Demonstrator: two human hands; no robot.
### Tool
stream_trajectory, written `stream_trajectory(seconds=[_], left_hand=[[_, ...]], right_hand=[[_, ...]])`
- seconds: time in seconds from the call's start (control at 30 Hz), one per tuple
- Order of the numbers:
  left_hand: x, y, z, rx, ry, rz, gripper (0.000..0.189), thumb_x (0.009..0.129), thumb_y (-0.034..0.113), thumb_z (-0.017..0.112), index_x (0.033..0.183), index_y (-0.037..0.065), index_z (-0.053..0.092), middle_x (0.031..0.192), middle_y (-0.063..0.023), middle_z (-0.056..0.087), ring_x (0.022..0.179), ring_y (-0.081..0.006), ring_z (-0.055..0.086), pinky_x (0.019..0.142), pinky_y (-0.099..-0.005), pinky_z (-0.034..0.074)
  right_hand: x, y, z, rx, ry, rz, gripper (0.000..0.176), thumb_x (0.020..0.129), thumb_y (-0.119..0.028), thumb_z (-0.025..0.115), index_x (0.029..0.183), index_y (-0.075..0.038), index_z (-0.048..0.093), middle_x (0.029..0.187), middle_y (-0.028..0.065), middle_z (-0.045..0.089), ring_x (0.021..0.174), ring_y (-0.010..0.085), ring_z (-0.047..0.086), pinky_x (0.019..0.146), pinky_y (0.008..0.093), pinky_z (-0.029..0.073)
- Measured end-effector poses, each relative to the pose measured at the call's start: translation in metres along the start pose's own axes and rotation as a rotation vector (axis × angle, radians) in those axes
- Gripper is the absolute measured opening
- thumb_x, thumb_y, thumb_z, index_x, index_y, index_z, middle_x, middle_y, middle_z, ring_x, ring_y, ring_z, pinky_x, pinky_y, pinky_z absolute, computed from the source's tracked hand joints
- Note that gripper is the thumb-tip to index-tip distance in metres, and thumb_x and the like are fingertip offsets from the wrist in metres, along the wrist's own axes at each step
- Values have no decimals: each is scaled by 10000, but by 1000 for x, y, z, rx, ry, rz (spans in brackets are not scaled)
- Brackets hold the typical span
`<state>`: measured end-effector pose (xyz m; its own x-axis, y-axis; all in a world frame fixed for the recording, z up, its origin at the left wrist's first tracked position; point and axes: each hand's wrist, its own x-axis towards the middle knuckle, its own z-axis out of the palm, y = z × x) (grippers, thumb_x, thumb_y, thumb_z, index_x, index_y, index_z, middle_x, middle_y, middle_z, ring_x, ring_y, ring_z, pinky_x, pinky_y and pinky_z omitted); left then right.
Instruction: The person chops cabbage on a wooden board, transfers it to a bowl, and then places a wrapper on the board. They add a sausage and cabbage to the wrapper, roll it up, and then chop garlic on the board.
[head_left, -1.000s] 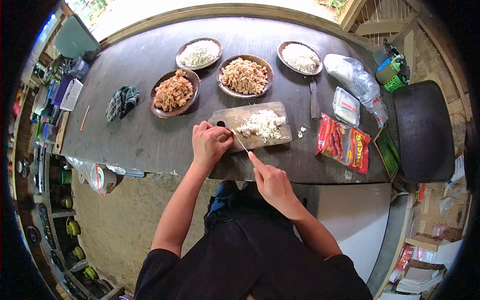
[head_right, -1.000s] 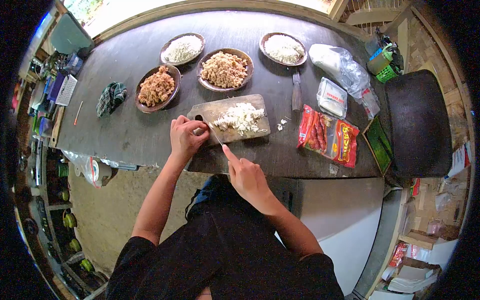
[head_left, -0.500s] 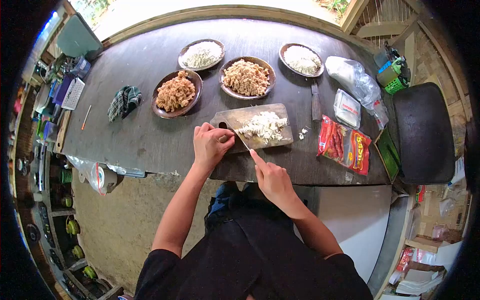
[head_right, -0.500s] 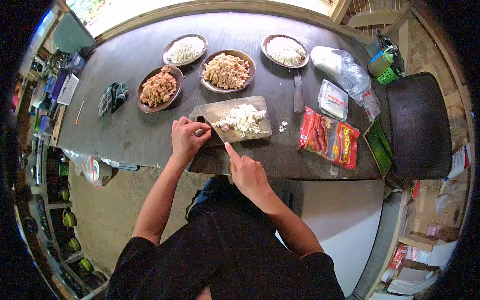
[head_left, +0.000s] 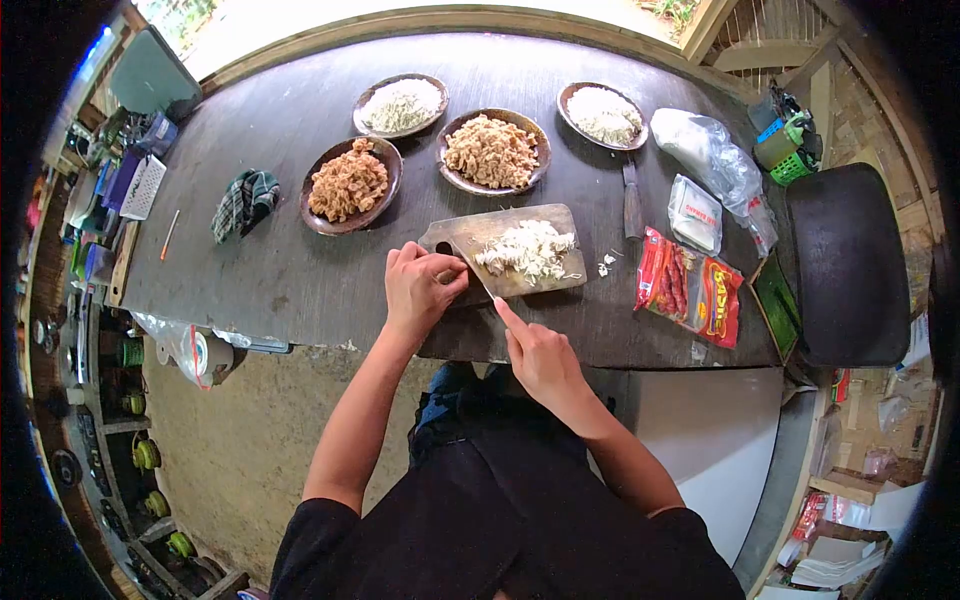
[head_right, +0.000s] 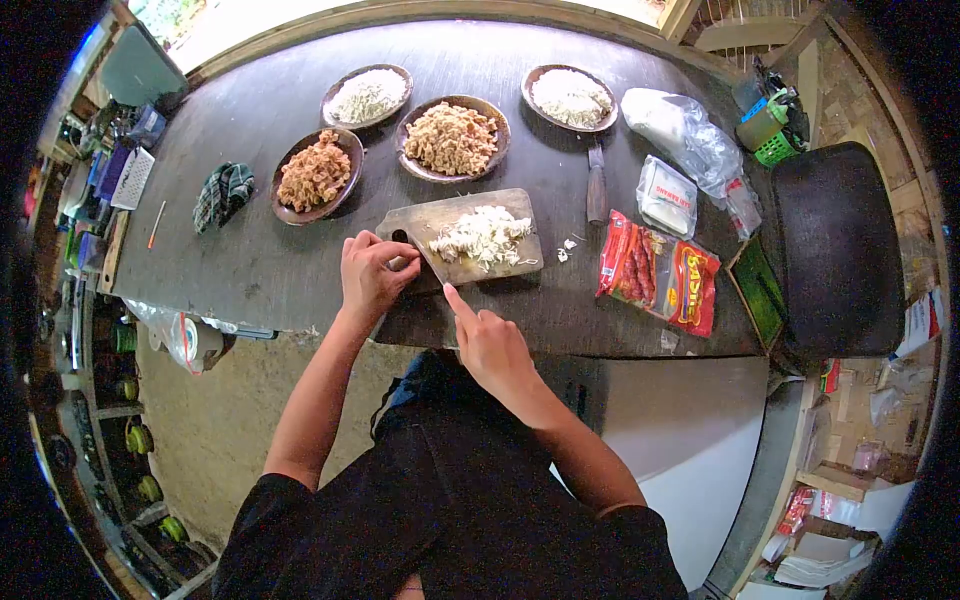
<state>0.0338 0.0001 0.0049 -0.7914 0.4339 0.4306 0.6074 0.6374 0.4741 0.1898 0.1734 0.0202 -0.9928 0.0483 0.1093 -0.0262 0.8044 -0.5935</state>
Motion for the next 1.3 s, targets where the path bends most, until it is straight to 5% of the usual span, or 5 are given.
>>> stream_trajectory(seconds=[0.6,1.3], left_hand=[[2,0,-3,34,3,33,130,710,248,844,797,163,800,791,58,750,781,-181,564,781,-329,402],[-5,-5,-1,48,-14,58,117,757,253,805,853,185,809,950,79,777,934,-215,573,865,-356,421]], right_hand=[[-4,0,-2,16,2,-38,558,980,-110,612,1524,-170,501,709,200,620,611,405,648,584,507,551],[-7,1,-6,43,11,-56,532,995,-136,600,1519,-155,504,709,206,618,622,412,648,590,511,548]])
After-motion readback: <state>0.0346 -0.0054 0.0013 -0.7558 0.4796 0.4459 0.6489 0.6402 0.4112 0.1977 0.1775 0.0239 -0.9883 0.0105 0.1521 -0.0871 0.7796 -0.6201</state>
